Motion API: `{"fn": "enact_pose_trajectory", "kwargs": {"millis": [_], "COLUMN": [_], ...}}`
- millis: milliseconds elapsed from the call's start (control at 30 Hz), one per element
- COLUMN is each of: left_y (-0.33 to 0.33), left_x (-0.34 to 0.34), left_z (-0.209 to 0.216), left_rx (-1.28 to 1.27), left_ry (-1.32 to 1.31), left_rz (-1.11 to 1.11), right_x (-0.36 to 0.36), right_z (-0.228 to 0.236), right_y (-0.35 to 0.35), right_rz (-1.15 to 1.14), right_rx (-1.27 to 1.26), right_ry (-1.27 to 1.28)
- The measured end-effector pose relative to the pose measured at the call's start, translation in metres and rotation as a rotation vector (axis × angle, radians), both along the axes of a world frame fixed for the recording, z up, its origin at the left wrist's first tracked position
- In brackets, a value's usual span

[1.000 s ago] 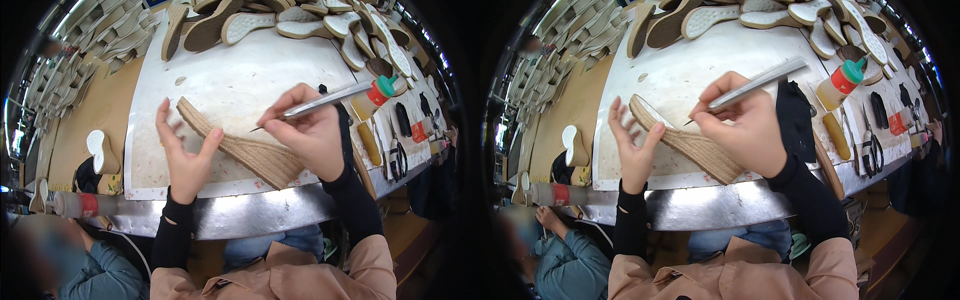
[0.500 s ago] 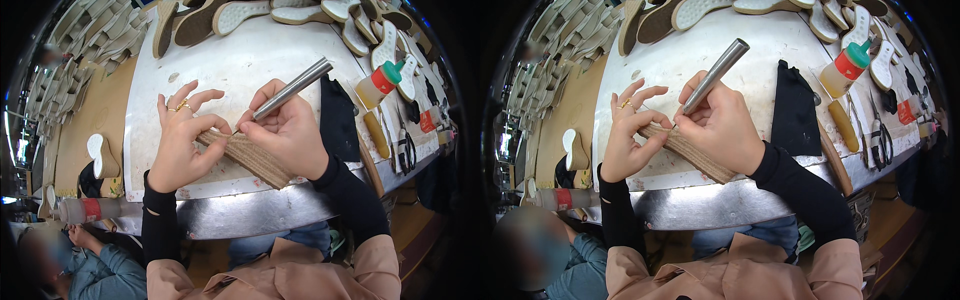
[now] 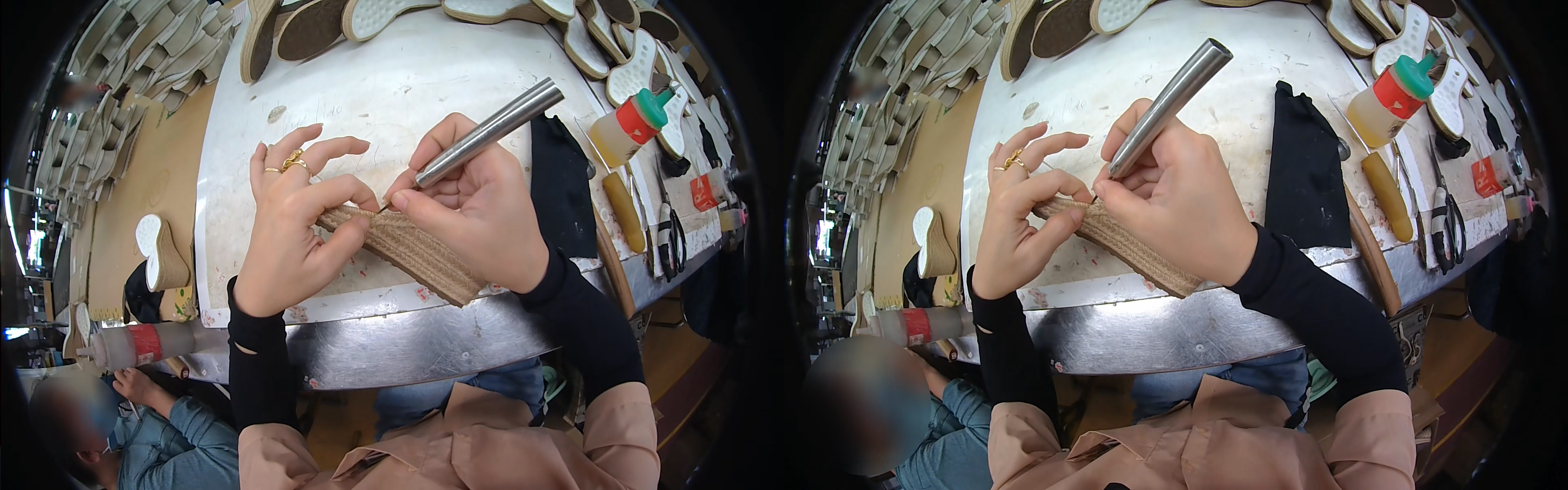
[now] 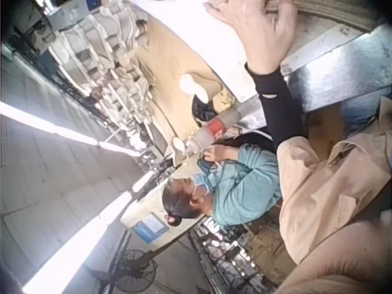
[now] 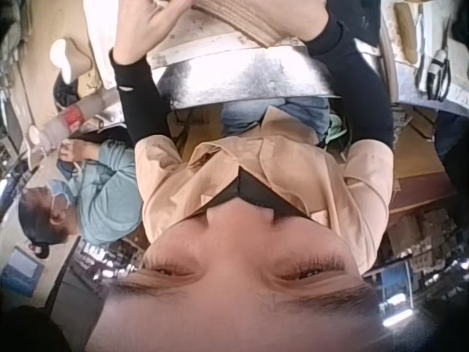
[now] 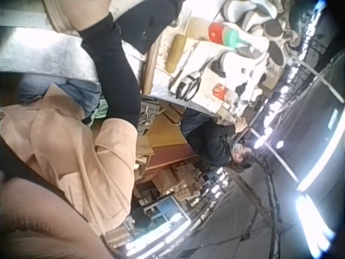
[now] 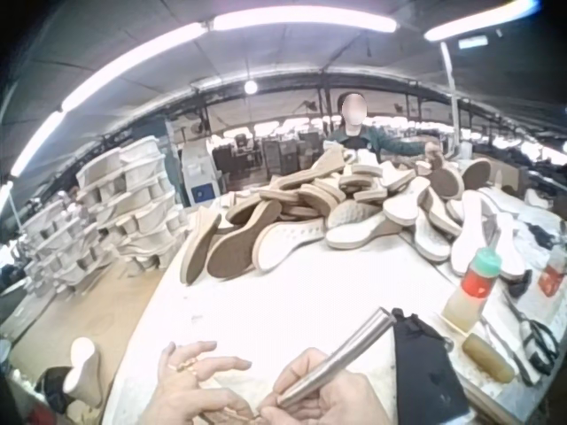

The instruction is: The person uses a metal awl to repeatedly puncture and scrape the edge of a shoe sole, then sets the sole aside and picks up another sole from the table.

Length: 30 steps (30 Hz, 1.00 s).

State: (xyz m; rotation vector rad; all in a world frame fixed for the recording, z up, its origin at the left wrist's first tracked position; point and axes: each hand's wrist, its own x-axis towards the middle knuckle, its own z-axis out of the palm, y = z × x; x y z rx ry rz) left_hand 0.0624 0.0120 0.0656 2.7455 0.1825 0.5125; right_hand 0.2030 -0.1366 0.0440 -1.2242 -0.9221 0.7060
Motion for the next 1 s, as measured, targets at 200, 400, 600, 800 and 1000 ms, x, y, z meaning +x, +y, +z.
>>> {"fn": "enact_pose_trajectory", "kwargs": {"millis": [200, 400, 600, 800, 1000], "left_y": [0.0, -0.001, 0.001, 0.001, -0.001], "left_x": [0.001, 0.0, 0.0, -0.001, -0.004], "left_z": [0.0, 0.001, -0.001, -0.001, 0.0], "left_rx": [-0.005, 0.005, 0.003, 0.002, 0.014], "left_ry": [-0.008, 0.03, -0.001, -0.008, -0.002], "left_rz": [-0.006, 0.023, 0.002, -0.014, -0.012], "right_x": [-0.007, -0.001, 0.001, -0.001, -0.004], "right_z": [-0.001, -0.001, -0.002, 0.001, 0.0], "right_y": [0.001, 0.0, 0.0, -0.001, -0.003], "right_rz": [-0.093, -0.006, -0.011, -0.009, -0.012], "right_rx": [0.076, 0.019, 0.03, 0.002, 0.002], "right_ry": [-0.277, 0.017, 0.006, -0.009, -0.007]}}
